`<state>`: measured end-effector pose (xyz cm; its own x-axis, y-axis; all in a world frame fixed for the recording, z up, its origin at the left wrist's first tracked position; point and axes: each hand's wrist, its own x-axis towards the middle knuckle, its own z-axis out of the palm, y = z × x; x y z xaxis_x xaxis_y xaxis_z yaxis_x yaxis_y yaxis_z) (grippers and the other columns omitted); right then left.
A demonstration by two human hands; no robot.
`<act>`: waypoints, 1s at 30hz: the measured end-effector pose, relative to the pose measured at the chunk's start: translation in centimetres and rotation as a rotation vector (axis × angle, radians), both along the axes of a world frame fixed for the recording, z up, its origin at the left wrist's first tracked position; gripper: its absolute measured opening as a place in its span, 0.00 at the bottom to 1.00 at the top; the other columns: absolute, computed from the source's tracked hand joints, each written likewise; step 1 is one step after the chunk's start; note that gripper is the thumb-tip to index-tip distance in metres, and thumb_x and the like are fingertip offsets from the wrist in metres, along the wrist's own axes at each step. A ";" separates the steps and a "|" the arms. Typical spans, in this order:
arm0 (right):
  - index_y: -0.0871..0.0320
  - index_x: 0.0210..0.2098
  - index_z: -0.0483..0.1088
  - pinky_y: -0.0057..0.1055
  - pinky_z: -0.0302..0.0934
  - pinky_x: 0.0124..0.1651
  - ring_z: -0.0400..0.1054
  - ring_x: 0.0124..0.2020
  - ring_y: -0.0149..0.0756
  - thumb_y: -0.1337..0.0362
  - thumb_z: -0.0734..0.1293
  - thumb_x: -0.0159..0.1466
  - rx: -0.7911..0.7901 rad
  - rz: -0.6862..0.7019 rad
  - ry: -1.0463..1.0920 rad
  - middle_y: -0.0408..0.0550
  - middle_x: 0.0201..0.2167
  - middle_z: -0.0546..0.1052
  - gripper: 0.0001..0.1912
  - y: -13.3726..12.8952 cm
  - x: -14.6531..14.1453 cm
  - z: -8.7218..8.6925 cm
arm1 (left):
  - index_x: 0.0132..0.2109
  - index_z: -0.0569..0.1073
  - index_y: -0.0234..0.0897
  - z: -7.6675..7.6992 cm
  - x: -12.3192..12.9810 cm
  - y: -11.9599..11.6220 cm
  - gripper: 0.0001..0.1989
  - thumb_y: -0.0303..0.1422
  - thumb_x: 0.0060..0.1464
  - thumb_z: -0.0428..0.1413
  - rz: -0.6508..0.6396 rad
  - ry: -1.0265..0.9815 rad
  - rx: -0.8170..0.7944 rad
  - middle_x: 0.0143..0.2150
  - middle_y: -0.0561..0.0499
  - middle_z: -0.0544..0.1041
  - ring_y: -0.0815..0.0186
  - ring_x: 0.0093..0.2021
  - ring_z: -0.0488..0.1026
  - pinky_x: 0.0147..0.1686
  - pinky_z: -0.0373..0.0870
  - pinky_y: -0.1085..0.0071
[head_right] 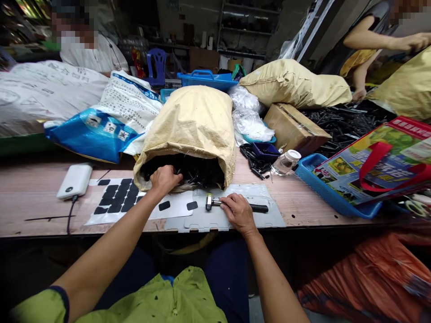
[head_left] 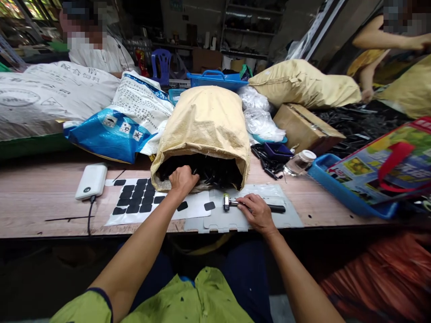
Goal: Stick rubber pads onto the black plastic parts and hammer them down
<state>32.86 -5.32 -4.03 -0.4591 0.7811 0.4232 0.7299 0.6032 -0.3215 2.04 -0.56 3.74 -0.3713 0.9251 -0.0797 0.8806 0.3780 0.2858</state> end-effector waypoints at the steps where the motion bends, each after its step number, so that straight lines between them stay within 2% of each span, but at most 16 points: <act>1: 0.52 0.48 0.77 0.37 0.61 0.46 0.66 0.41 0.39 0.59 0.64 0.71 -0.004 -0.001 0.001 0.48 0.39 0.75 0.12 0.0 0.0 0.0 | 0.41 0.80 0.39 0.0 -0.4 -1.0 0.14 0.43 0.52 0.59 -0.033 -0.004 0.024 0.41 0.40 0.82 0.47 0.44 0.78 0.38 0.68 0.62; 3: 0.52 0.48 0.77 0.37 0.61 0.46 0.66 0.41 0.39 0.59 0.64 0.71 -0.007 -0.001 0.000 0.48 0.39 0.75 0.12 0.0 -0.1 0.1 | 0.39 0.79 0.40 -0.3 -1.2 -3.3 0.12 0.42 0.52 0.59 -0.188 -0.027 0.086 0.39 0.45 0.81 0.52 0.42 0.77 0.37 0.67 0.63; 6: 0.53 0.48 0.77 0.37 0.61 0.45 0.66 0.41 0.40 0.59 0.64 0.71 -0.004 0.002 -0.001 0.48 0.39 0.75 0.11 -0.1 -0.2 0.2 | 0.36 0.76 0.40 -1.8 -2.1 -6.6 0.08 0.38 0.52 0.60 -0.502 -0.107 0.137 0.36 0.49 0.79 0.58 0.39 0.74 0.38 0.65 0.66; 9: 0.53 0.48 0.77 0.37 0.61 0.45 0.66 0.40 0.40 0.60 0.64 0.71 0.008 0.003 0.000 0.48 0.38 0.75 0.11 -0.1 -0.2 0.2 | 0.38 0.76 0.39 -4.1 -2.5 -8.4 0.07 0.37 0.53 0.62 -0.653 -0.206 0.156 0.36 0.49 0.77 0.58 0.41 0.71 0.41 0.65 0.66; 12: 0.53 0.48 0.77 0.37 0.61 0.45 0.66 0.41 0.40 0.59 0.65 0.71 0.014 0.008 -0.008 0.48 0.38 0.75 0.11 -0.1 -0.2 0.1 | 0.40 0.78 0.40 -6.0 -2.5 -8.7 0.09 0.39 0.55 0.64 -0.663 -0.304 0.241 0.37 0.50 0.77 0.58 0.43 0.68 0.44 0.64 0.65; 15: 0.53 0.49 0.76 0.37 0.61 0.45 0.66 0.41 0.40 0.58 0.66 0.70 0.013 0.013 -0.030 0.48 0.39 0.75 0.12 0.0 -0.1 0.2 | 0.42 0.79 0.40 -6.9 -2.7 -8.5 0.11 0.40 0.55 0.65 -0.649 -0.360 0.289 0.37 0.50 0.76 0.58 0.44 0.67 0.45 0.63 0.64; 20: 0.53 0.47 0.77 0.37 0.62 0.44 0.67 0.40 0.40 0.61 0.63 0.71 0.037 0.001 -0.029 0.48 0.37 0.75 0.11 -0.4 -1.2 1.4 | 0.42 0.80 0.42 -6.9 -2.9 -8.3 0.12 0.39 0.52 0.68 -0.623 -0.415 0.241 0.38 0.51 0.77 0.57 0.45 0.67 0.46 0.62 0.63; 26: 0.51 0.53 0.74 0.33 0.67 0.48 0.72 0.44 0.37 0.62 0.61 0.73 -0.020 0.000 0.173 0.48 0.42 0.76 0.13 -3.0 -6.2 4.4 | 0.41 0.81 0.45 -6.6 -2.6 -8.1 0.12 0.38 0.48 0.70 -0.581 -0.428 0.202 0.38 0.52 0.77 0.58 0.46 0.67 0.46 0.62 0.64; 30: 0.50 0.55 0.73 0.31 0.68 0.47 0.73 0.43 0.35 0.62 0.60 0.73 -0.102 0.034 0.213 0.47 0.41 0.76 0.14 -4.2 -8.9 5.0 | 0.41 0.81 0.44 -6.5 -2.6 -8.2 0.11 0.37 0.49 0.70 -0.571 -0.447 0.201 0.38 0.52 0.77 0.58 0.46 0.68 0.46 0.62 0.64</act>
<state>23.93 -9.54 0.94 -0.3946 0.8103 0.4334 0.6189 0.5830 -0.5264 -0.55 -8.72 -2.79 0.1987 0.9767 0.0806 0.7082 -0.2000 0.6771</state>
